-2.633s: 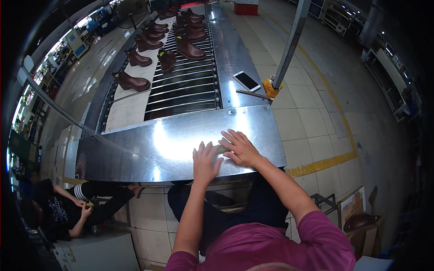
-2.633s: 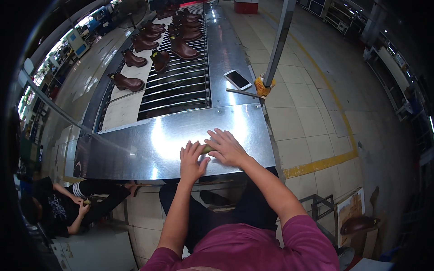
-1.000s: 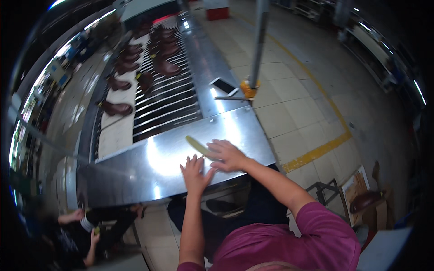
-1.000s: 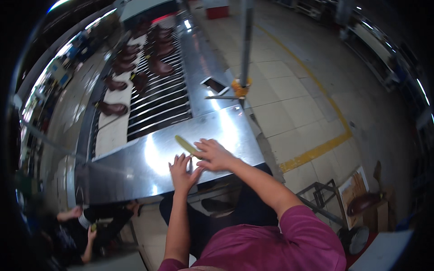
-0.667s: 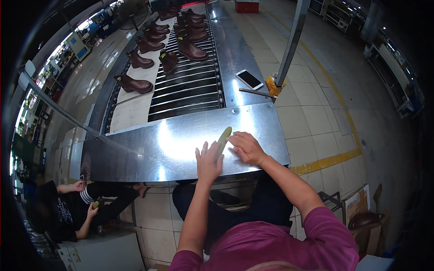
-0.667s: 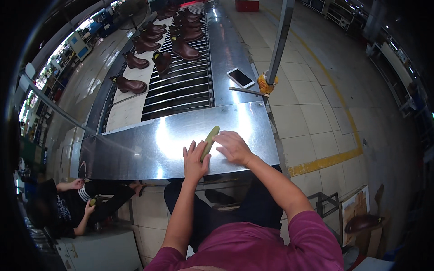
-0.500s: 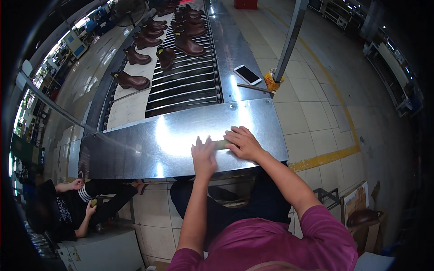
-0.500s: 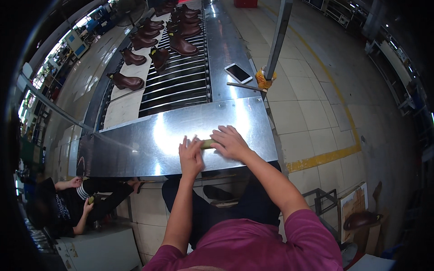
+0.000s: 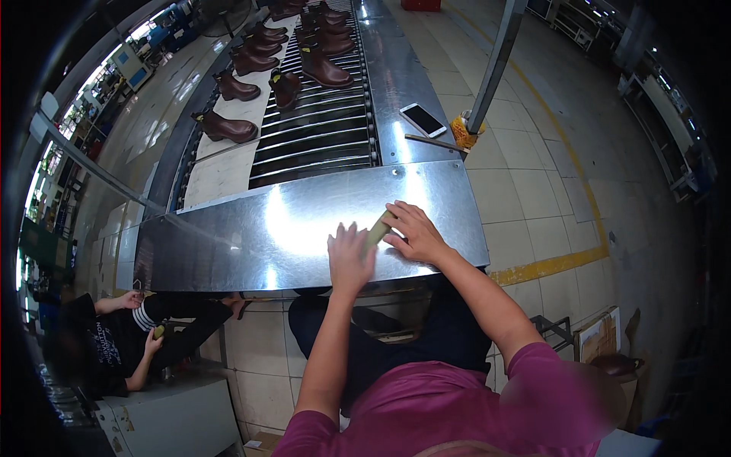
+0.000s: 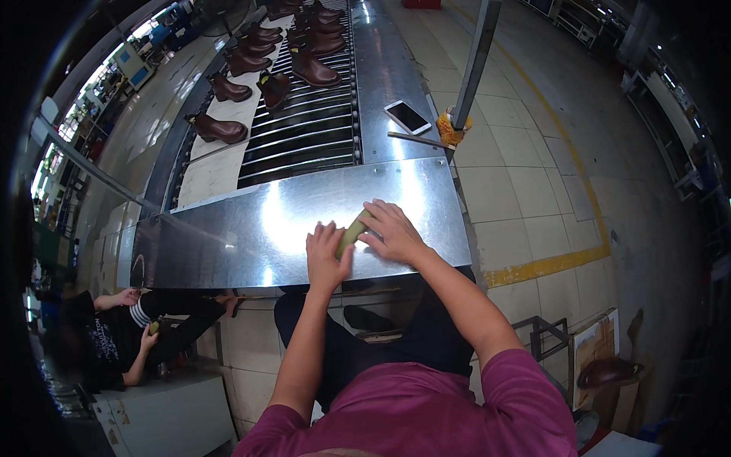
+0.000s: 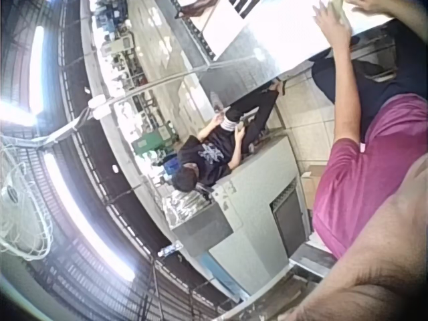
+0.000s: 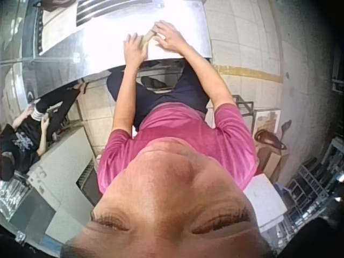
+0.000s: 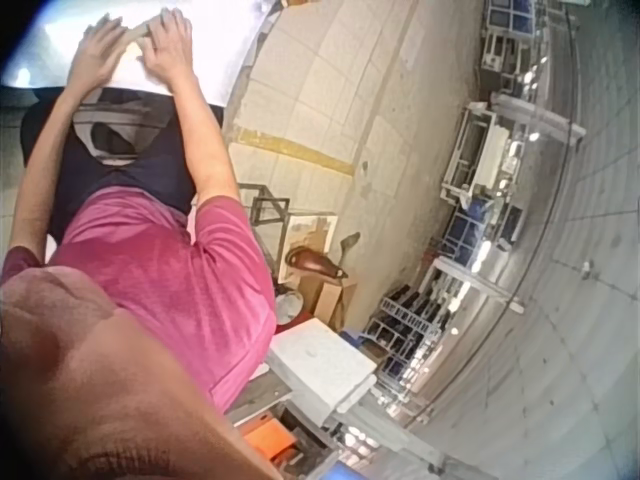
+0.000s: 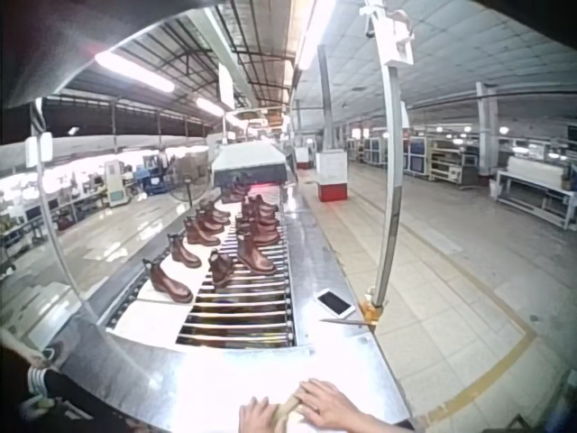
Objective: Inspecting leather boots for defects and wiping them clean with a yellow sponge tool at an industrial conveyor station.
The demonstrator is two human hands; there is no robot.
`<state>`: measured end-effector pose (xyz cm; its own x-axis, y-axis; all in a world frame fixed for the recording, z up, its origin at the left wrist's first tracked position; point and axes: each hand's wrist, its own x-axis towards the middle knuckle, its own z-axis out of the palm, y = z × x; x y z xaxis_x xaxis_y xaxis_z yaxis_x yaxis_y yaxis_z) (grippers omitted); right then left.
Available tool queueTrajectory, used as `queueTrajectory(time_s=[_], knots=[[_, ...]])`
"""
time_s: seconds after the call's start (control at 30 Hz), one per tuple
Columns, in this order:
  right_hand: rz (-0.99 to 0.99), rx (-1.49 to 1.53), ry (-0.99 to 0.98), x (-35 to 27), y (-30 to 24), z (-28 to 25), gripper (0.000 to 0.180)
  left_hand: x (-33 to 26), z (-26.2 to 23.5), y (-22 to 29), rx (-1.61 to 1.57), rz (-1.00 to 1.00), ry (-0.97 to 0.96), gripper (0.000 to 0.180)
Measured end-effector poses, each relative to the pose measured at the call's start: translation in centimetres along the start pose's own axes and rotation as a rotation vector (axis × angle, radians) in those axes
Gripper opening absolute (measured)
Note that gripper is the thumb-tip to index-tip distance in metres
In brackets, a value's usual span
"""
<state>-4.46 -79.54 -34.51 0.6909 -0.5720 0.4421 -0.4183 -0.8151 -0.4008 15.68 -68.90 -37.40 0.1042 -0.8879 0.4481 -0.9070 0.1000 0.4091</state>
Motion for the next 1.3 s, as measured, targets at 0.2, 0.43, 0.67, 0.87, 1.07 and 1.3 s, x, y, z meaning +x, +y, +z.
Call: queueTrajectory(time_s=[0.2, 0.43, 0.67, 0.87, 1.07, 1.3], knots=[[0.004, 0.098, 0.091, -0.3, -0.5, -0.4, 0.042, -0.2, 0.5, -0.8, -0.057, -0.166, 0.147, 0.049], [-0.080, -0.045, 0.027, -0.3, 0.2, -0.4, 0.049, 0.5, -0.6, 1.2, 0.038, -0.043, -0.077, 0.052], [-0.033, 0.147, -0.130, -0.5, 0.2, -0.1, 0.049, 0.0, 0.6, -1.0, -0.093, -0.210, 0.278, 0.057], [-0.086, 0.043, 0.027, -0.5, 0.5, -0.9, 0.053, 1.1, -0.7, 1.6, -0.040, -0.031, -0.073, 0.066], [-0.036, 0.228, -0.099, 0.1, 0.0, -0.5, 0.047, -0.5, 0.7, -1.2, -0.060, -0.158, 0.189, 0.050], [-0.037, 0.105, -0.030, -0.2, 0.1, -1.0, 0.054, 0.5, -0.1, 0.8, -0.085, -0.073, -0.001, 0.055]])
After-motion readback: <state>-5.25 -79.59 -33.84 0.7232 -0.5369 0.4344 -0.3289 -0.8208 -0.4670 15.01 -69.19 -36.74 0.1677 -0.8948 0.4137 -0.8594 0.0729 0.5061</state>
